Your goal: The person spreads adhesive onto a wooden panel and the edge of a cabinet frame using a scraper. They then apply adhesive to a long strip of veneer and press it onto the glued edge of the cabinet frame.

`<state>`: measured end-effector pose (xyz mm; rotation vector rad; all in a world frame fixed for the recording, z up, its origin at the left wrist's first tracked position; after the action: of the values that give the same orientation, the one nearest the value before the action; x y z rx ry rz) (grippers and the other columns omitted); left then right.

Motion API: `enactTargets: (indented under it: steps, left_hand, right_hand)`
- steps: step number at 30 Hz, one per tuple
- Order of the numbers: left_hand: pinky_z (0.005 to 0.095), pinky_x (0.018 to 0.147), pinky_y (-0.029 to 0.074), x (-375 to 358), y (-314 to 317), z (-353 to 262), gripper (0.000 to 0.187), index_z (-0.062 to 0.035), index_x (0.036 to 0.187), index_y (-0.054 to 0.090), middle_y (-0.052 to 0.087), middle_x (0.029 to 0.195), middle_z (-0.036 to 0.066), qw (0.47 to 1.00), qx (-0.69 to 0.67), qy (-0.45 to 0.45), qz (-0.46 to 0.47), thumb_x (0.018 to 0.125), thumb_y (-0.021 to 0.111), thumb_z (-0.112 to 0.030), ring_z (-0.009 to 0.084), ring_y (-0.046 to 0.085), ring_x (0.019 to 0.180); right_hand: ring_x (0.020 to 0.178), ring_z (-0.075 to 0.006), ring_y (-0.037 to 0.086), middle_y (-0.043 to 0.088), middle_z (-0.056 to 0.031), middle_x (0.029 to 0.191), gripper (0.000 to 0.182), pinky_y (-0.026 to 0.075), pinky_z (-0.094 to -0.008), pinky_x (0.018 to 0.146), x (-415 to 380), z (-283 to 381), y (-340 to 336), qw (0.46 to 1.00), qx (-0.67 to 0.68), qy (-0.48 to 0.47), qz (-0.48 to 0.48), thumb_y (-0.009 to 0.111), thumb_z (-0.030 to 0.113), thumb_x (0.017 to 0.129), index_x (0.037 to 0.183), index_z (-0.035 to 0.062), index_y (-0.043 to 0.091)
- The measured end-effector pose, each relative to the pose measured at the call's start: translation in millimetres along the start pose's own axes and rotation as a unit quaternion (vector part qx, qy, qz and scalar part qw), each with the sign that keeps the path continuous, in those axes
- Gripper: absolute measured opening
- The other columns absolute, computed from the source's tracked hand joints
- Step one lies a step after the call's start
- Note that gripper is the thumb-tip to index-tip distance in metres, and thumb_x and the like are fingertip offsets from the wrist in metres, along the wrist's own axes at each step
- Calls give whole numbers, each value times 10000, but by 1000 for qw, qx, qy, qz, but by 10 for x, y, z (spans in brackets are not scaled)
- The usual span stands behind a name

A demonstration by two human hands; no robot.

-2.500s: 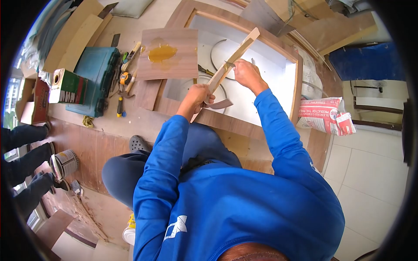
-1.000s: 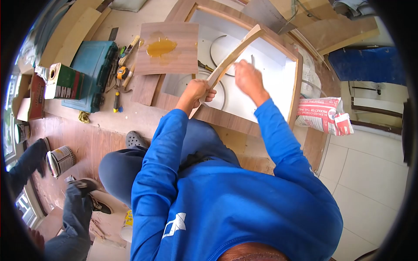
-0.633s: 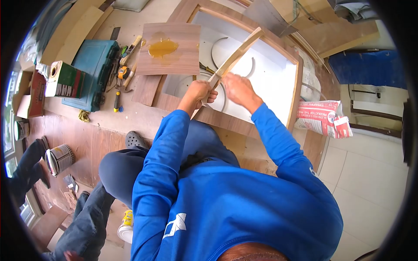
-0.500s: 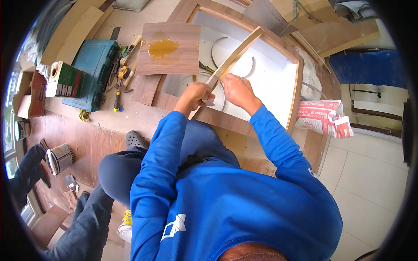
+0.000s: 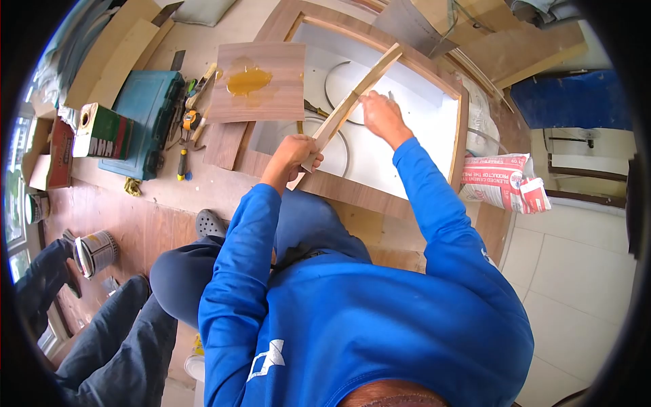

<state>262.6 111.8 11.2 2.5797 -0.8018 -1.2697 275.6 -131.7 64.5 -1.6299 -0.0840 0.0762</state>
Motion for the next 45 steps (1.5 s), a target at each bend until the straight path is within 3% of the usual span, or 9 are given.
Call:
enactTargets:
  steps: [7, 9, 11, 18, 32, 34, 37, 41, 45]
  left_hand:
    - [323, 504, 530, 110, -50, 57, 244, 34, 1174, 584, 674, 824, 143, 1000, -1, 9, 1, 964, 561, -87, 191, 627, 605]
    - [324, 504, 529, 103, -44, 58, 241, 38, 1168, 588, 670, 824, 140, 1000, 0, 4, -1, 967, 555, -91, 189, 623, 604]
    - [324, 504, 528, 80, -46, 42, 239, 43, 1161, 591, 666, 824, 138, 1000, 5, 3, -4, 970, 548, -95, 187, 620, 604]
    - [319, 510, 527, 52, -1, 14, 253, 64, 1160, 590, 659, 824, 138, 1000, 2, 13, 3, 975, 535, -99, 184, 607, 602]
    - [331, 492, 525, 225, -32, 256, 218, 27, 1134, 621, 663, 802, 130, 998, -57, 15, -4, 958, 573, -93, 193, 612, 592]
    - [335, 467, 531, 250, -127, 374, 189, 40, 1057, 644, 661, 770, 135, 989, -137, 63, 6, 927, 619, -93, 206, 623, 561]
    - [333, 474, 555, 19, -111, 153, 209, 64, 1042, 647, 683, 783, 151, 999, -26, 6, -20, 911, 624, -98, 206, 645, 558]
    - [322, 479, 560, -85, -157, 86, 208, 61, 1045, 642, 689, 795, 141, 999, 27, -31, -20, 913, 619, -99, 189, 652, 562]
    - [319, 480, 559, -98, -207, 105, 212, 54, 1066, 632, 689, 791, 134, 1000, 19, -7, -4, 922, 611, -100, 175, 650, 554]
  right_hand:
    - [882, -369, 669, 643, -146, 928, 176, 545, -494, 760, -367, 620, -168, 979, 167, -115, -6, 567, 75, 858, 972, 53, 699]
    - [892, -376, 669, 653, -156, 943, 159, 544, -506, 771, -152, 369, -272, 1000, 17, -7, -4, 550, 91, 892, 959, 50, 689]
    - [902, -382, 670, 664, -172, 968, 165, 540, -520, 786, 68, 10, -361, 990, 83, 38, -110, 535, 103, 910, 951, 39, 682]
    - [980, -394, 664, 679, -173, 1053, 242, 540, -505, 847, 470, -556, -133, 992, -66, 100, -37, 531, 151, 950, 1092, 74, 711]
    - [864, -363, 643, 627, -155, 910, 125, 520, -492, 740, -600, 830, -211, 989, 132, -63, -5, 538, 99, 891, 911, 49, 651]
    - [847, -356, 632, 620, -142, 896, 135, 509, -487, 742, -347, 815, -492, 991, 100, -36, -76, 537, 92, 909, 939, 53, 662]
    - [832, -372, 629, 627, -143, 908, 183, 521, -460, 734, 100, 842, -1029, 972, 154, -71, -165, 600, 90, 914, 1054, 55, 712]
    - [918, -328, 616, 605, -133, 901, 196, 502, -446, 802, 765, 1234, -898, 961, 113, -221, -123, 597, 106, 932, 1080, 70, 721]
    - [943, -325, 613, 615, -114, 939, 221, 500, -463, 826, 1166, 1393, -313, 969, 40, -236, -60, 570, 129, 945, 1096, 86, 726]
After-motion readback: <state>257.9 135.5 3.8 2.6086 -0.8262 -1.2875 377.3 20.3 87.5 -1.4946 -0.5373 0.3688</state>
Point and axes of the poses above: each hand's wrist, its own x-axis towards the middle knuckle, its own y-axis out of the palm, z = x × y, the point moved 3 cm from there along x, towards the middle knuckle
